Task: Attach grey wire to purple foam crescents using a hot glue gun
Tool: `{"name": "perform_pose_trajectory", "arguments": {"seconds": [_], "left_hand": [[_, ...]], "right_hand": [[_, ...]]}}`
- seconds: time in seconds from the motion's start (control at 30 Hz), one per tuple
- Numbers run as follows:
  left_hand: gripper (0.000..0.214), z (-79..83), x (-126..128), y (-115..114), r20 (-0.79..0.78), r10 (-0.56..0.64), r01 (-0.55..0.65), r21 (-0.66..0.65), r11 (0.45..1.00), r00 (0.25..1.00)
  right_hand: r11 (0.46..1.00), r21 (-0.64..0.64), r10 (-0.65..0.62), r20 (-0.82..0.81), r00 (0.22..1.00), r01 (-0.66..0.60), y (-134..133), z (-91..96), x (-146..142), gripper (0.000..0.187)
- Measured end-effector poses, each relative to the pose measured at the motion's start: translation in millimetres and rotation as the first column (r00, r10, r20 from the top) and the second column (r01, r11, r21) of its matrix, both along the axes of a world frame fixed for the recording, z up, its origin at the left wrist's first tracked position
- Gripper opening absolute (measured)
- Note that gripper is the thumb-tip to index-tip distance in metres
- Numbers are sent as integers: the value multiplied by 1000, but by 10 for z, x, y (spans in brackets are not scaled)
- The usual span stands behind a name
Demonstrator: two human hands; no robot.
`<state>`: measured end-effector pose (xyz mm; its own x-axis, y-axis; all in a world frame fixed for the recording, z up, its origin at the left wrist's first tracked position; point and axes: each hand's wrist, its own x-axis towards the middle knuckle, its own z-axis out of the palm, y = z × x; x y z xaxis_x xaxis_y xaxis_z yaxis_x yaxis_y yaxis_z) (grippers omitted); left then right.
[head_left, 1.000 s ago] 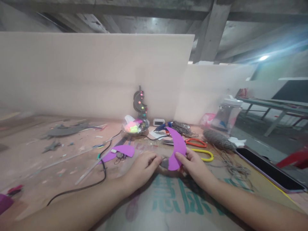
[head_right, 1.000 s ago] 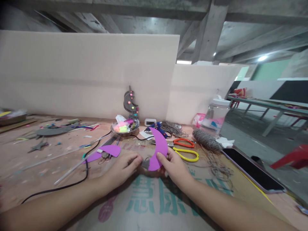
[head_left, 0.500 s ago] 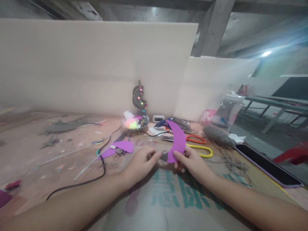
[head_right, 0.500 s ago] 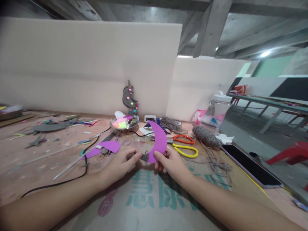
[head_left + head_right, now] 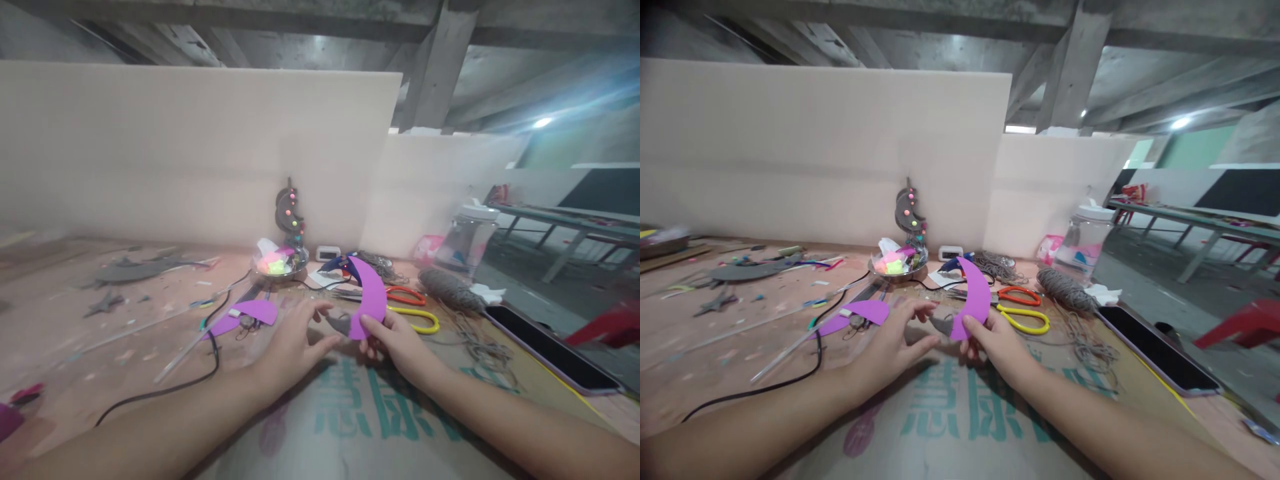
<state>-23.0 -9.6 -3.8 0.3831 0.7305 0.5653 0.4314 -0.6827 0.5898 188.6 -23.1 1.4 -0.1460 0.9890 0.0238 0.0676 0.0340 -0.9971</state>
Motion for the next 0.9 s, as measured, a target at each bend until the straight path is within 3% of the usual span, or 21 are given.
{"name": "perform_pose_trajectory", "arguments": {"seconds": [0.1, 0.23, 0.6, 0.8, 0.9], "left_hand": [[26, 2, -3, -33, -66, -62, 70, 126, 990, 996], [7, 34, -6, -55, -104, -84, 101, 175, 979, 991], [11, 45, -44, -30, -127, -106, 134, 241, 961, 986], [29, 50, -24, -31, -116, -82, 100, 155, 983, 990], [25, 45, -14, -20, -138, -49, 61, 83, 995, 989]], "right_hand": [[1000, 2, 16, -44, 999, -16, 9, -15, 21, 42], [998, -17, 65, -57, 996, -66, -2, -17, 25, 39], [995, 21, 95, -18, 995, -95, -30, 14, 22, 37], [994, 87, 58, 97, 994, -67, -81, 75, -20, 40], [992, 116, 33, 168, 985, -53, -104, 97, -41, 41]]}}
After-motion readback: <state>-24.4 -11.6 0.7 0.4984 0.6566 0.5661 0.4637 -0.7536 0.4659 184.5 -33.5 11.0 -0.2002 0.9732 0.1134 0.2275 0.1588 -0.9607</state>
